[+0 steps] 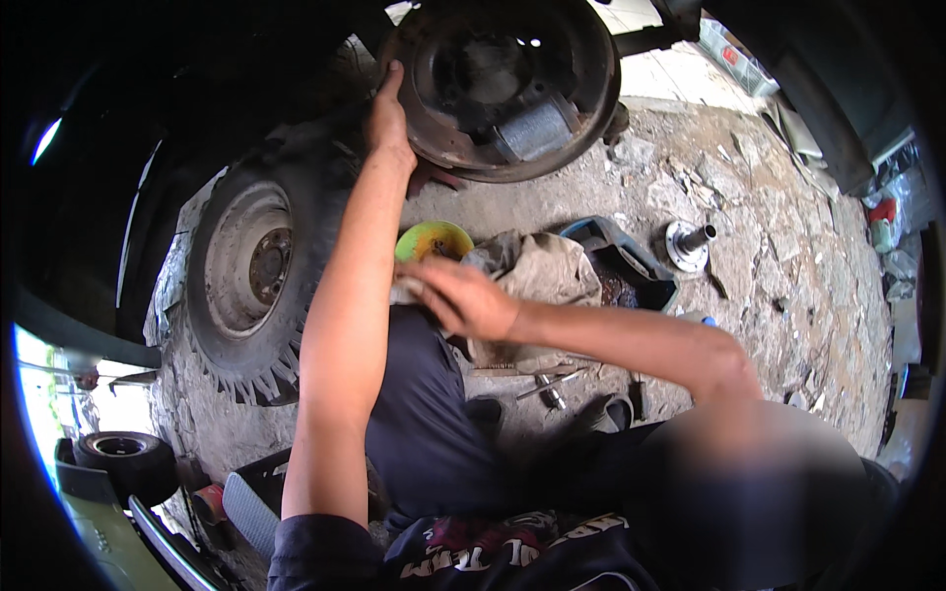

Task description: The person removes components from a vehicle's brake assembly, wipes the parts with a cloth, and then works on a metal hub using a tool.

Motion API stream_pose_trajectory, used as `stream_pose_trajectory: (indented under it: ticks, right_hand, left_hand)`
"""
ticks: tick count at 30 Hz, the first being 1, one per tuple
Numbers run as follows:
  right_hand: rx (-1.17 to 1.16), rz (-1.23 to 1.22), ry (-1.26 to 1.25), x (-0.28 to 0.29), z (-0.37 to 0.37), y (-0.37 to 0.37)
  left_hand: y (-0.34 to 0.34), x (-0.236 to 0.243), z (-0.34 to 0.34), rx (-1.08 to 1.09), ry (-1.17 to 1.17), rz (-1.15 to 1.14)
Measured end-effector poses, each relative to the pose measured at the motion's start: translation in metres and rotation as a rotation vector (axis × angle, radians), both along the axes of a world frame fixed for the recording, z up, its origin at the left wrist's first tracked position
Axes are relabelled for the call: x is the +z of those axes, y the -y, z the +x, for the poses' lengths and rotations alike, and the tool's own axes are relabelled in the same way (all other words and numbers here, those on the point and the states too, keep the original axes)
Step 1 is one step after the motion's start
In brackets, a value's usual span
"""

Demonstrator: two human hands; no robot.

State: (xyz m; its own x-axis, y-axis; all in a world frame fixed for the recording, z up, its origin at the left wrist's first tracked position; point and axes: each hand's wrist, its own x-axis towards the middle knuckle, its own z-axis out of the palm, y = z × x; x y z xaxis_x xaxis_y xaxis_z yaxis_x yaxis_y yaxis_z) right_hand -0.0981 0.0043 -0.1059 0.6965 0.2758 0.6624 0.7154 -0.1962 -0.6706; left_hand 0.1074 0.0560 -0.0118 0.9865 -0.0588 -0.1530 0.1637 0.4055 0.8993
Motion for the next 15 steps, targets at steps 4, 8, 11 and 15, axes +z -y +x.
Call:
stream_pose_trajectory:
  ticks: [4,8,11,15]
  right_hand:
    - [-0.315,-0.336,0.020,0.001,0.026,0.057]
    - [-0.543,-0.995,-0.420,-0.062,-0.026,0.113]
    - [-0.608,-0.953,-0.814,-0.094,-0.048,0.138]
    - [-0.361,-1.057,-0.617,-0.136,-0.049,0.174]
  left_hand:
    - [-0.009,0.000,0.004,-0.042,0.042,0.019]
    - [-0.004,-0.003,0.008,-0.009,0.052,0.027]
    - [-0.008,-0.001,0.007,-0.004,0.067,0.002]
    - [0.005,0.010,-0.011,-0.030,0.034,-0.011]
